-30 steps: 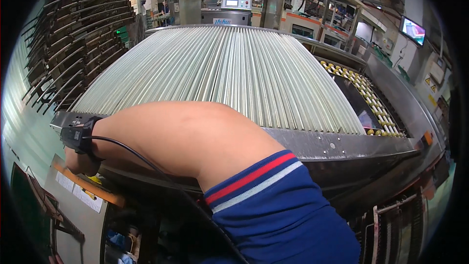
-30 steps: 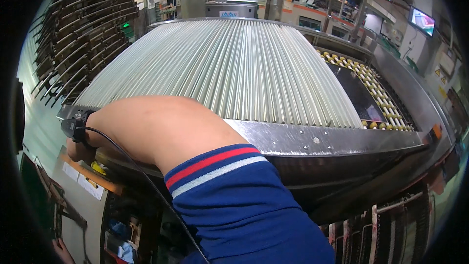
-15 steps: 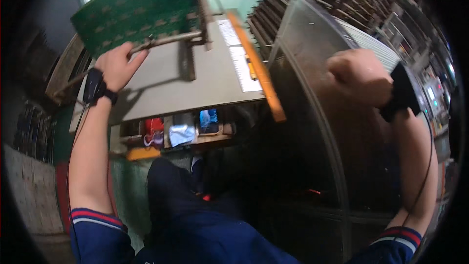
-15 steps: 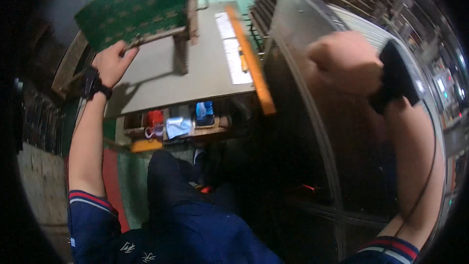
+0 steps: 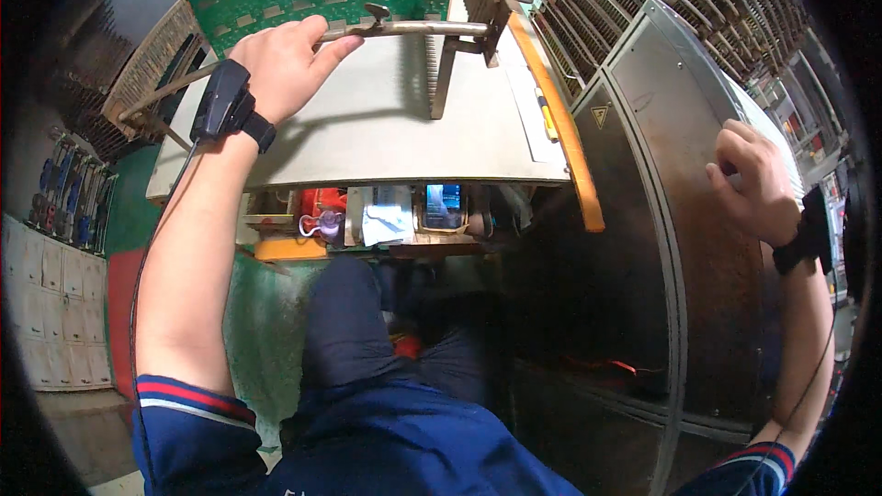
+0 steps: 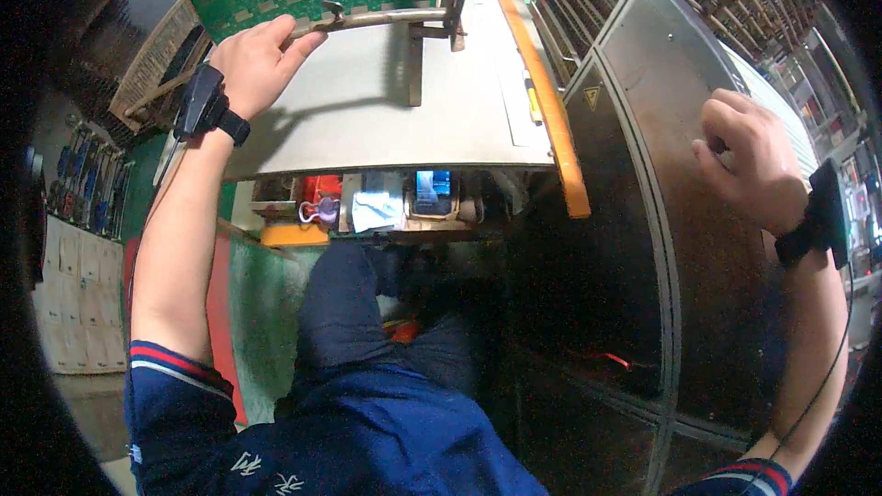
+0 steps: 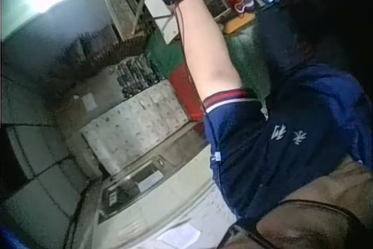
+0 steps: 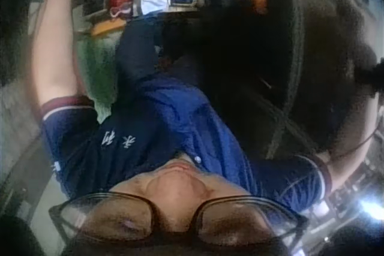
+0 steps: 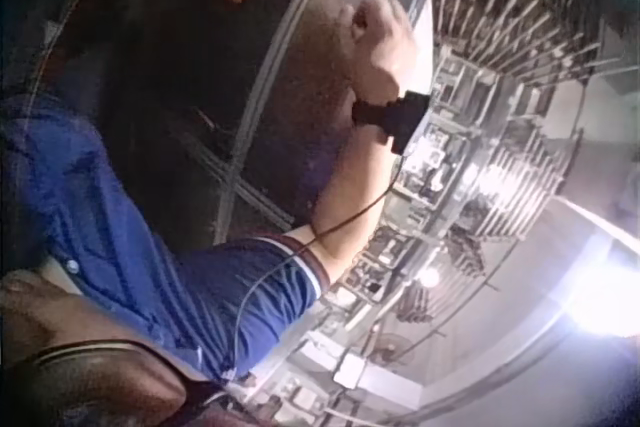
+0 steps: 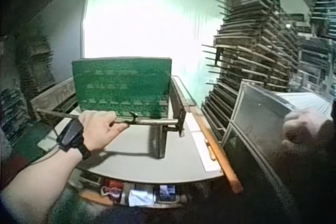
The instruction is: Sorting and placing large printed circuit boards into a metal storage rack.
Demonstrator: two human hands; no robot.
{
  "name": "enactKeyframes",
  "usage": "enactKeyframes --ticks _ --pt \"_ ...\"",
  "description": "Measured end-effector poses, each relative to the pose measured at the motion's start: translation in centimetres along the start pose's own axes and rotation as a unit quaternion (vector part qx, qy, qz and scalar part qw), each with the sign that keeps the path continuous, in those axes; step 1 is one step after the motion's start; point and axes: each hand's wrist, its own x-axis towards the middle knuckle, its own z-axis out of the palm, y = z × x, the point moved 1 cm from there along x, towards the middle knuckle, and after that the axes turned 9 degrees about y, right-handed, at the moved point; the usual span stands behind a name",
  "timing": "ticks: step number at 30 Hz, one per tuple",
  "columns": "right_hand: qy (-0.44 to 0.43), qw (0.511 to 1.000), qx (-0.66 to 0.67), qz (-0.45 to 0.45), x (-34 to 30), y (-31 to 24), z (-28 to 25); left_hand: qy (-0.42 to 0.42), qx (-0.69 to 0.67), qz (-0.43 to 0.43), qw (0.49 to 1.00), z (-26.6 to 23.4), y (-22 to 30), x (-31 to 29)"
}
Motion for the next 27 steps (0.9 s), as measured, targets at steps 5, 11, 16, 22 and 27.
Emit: enactKeyframes --ticks 5,11,16,22,27 --pt "0.016 0.997 0.050 -0.048 0.5 -0.2 0.8 0.004 -0.112 -0.032 0.993 -0.2 0.5 0.2" --pt "-0.062 0.993 0.079 0.060 0.5 0.8 0.4 0.124 -0.197 -0.134 0.963 2.5 5.8 1.9" --pt "-0.066 0.997 0.027 0.005 1.0 0.8 0.9 0.279 -0.110 -0.101 0.948 5.0 5.8 2.2" --pt "-0.030 0.998 0.057 0.026 -0.6 2.1 1.4 0.319 -0.087 -0.112 0.937 6.3 6.8 2.0" --pt "0.016 0.997 0.061 -0.049 -0.5 1.2 1.1 0.271 -0.188 -0.134 0.934 4.4 6.7 1.8"
